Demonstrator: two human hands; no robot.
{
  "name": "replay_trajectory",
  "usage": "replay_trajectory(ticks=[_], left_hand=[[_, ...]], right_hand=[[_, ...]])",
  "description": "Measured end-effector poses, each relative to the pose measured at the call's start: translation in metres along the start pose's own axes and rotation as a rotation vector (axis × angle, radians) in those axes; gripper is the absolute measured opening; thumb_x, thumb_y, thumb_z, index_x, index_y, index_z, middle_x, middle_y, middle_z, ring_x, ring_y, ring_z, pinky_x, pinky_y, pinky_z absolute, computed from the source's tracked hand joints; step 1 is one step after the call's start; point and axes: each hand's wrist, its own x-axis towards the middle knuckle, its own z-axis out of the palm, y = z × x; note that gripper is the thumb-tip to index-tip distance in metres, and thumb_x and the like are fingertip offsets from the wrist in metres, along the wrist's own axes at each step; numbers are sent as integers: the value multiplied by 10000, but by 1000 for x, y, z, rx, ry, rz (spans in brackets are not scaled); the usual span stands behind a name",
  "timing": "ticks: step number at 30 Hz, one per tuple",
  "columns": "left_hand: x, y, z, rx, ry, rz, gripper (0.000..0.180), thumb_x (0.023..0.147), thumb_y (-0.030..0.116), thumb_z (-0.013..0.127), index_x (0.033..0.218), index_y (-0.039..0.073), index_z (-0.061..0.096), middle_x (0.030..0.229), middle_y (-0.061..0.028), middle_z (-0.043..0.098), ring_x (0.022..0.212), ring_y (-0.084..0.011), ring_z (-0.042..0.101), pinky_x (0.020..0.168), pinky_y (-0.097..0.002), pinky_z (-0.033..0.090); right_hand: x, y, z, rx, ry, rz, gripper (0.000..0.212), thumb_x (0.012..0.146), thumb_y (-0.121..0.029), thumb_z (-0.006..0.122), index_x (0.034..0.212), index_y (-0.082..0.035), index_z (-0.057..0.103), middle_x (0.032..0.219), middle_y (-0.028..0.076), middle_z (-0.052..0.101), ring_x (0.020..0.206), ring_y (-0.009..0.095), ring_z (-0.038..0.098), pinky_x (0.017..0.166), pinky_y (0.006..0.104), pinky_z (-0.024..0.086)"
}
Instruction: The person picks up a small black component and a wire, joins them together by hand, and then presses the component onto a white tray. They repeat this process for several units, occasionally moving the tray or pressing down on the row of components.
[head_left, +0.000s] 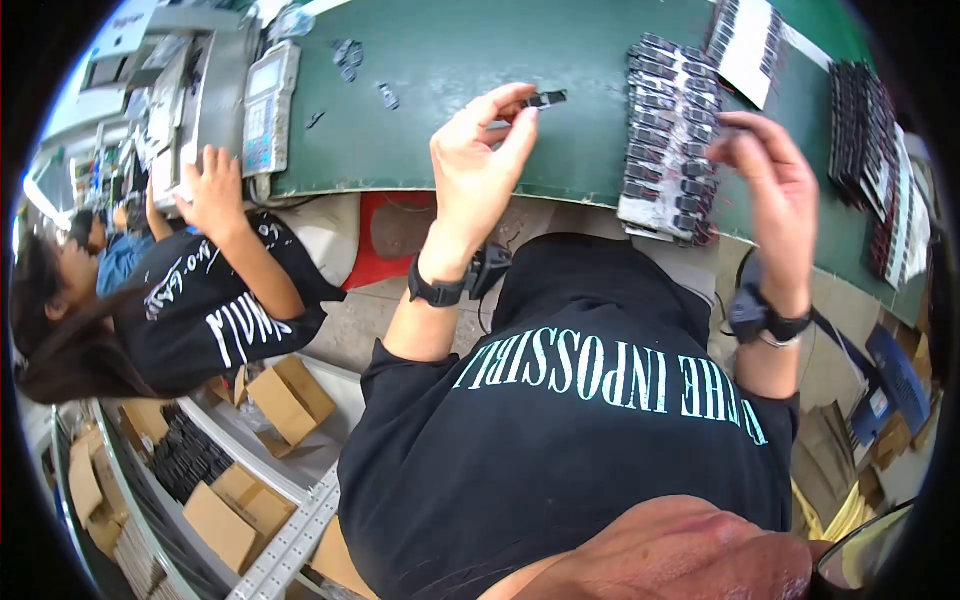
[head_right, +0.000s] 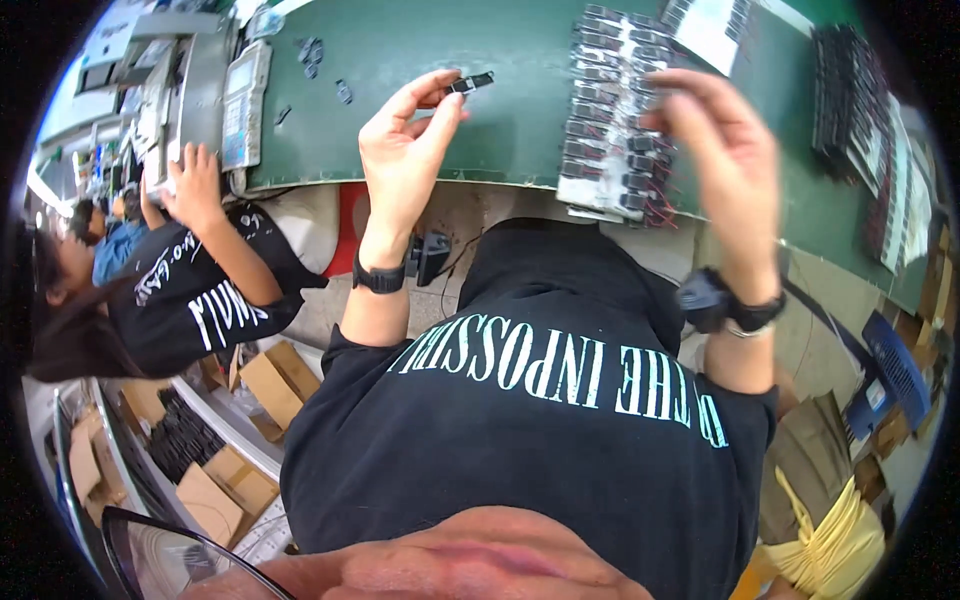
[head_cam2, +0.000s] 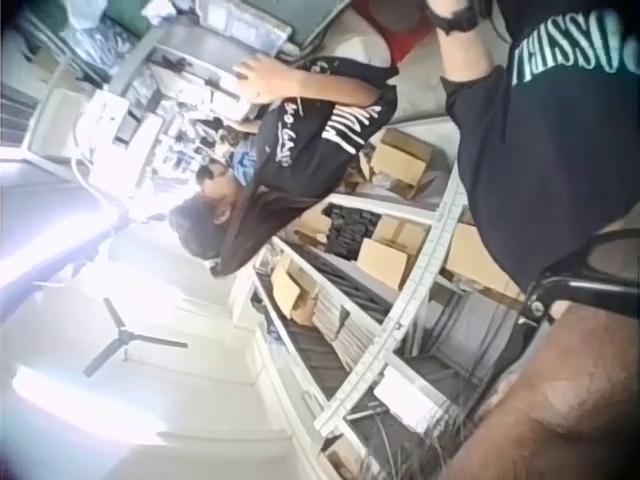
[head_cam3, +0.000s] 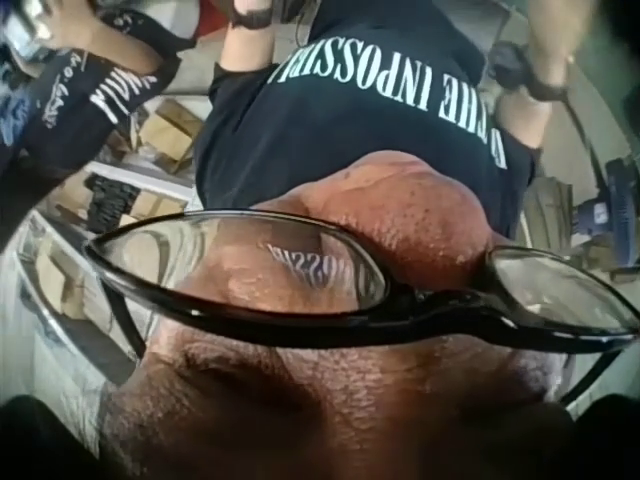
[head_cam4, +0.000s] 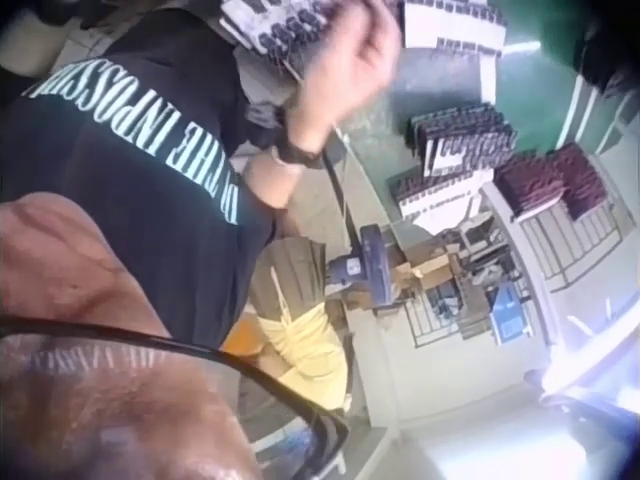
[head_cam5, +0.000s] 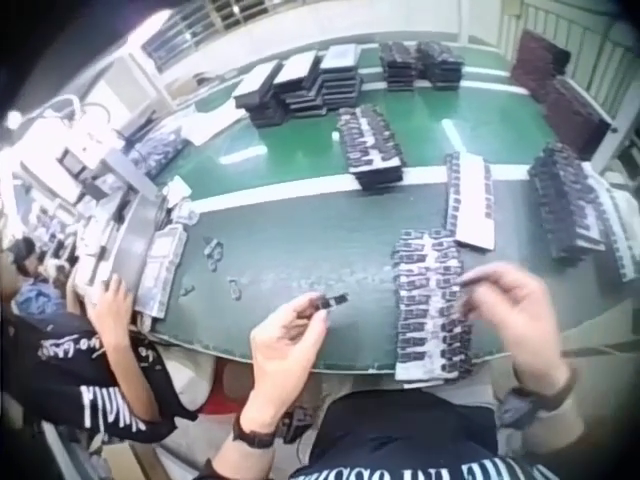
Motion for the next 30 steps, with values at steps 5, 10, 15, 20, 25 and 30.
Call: replay_trajectory(ticks=[5, 10, 15, 20, 25, 30], left_hand=[[-18, 32, 35, -132, -202, -2, 308, 928, -14, 663, 1233, -44, 654, 1031, -72, 650, 896, -141, 686, 806, -232, 570], [-24, 37, 50, -179, -258, -20, 304, 928, -15, 663, 1230, -44, 655, 1033, -67, 645, 906, -139, 684, 809, -232, 572], [-30, 37, 53, -183, -261, -31, 308, 927, -17, 664, 1234, -41, 655, 1025, -65, 644, 909, -138, 680, 822, -239, 576], [-40, 34, 60, -206, -270, -37, 309, 927, -19, 664, 1234, -43, 654, 1023, -60, 644, 908, -130, 674, 826, -239, 574], [-32, 32, 59, -207, -293, -7, 315, 926, -22, 664, 1240, -39, 653, 1026, -55, 650, 905, -122, 672, 826, -230, 560], [-38, 37, 64, -216, -255, -45, 268, 887, 22, 686, 1154, 19, 714, 972, -97, 707, 871, -141, 689, 793, -284, 602]], right_hand=[[-10, 7, 18, 138, -88, 126, 276, 1020, -120, 559, 1254, 6, 635, 1037, 50, 684, 907, 100, 653, 861, 245, 515], [-19, 11, 9, 245, -77, 178, 282, 1006, -104, 580, 1261, 4, 634, 1045, 63, 688, 904, 97, 657, 859, 238, 521], [-28, 15, 0, 313, -97, 205, 269, 994, -90, 597, 1241, 7, 643, 1059, 75, 690, 901, 115, 670, 865, 250, 529], [-40, 11, -1, 294, -67, 150, 252, 993, -95, 602, 1217, 10, 648, 1064, 73, 692, 898, 127, 677, 868, 255, 530], [-33, 5, 3, 294, -106, 207, 242, 970, -76, 635, 1194, 11, 657, 1075, 50, 692, 936, 108, 661, 875, 236, 518], [-36, 5, 8, 132, -87, 171, 232, 945, -59, 670, 1166, 9, 666, 1073, 28, 688, 948, 71, 630, 859, 212, 503]])
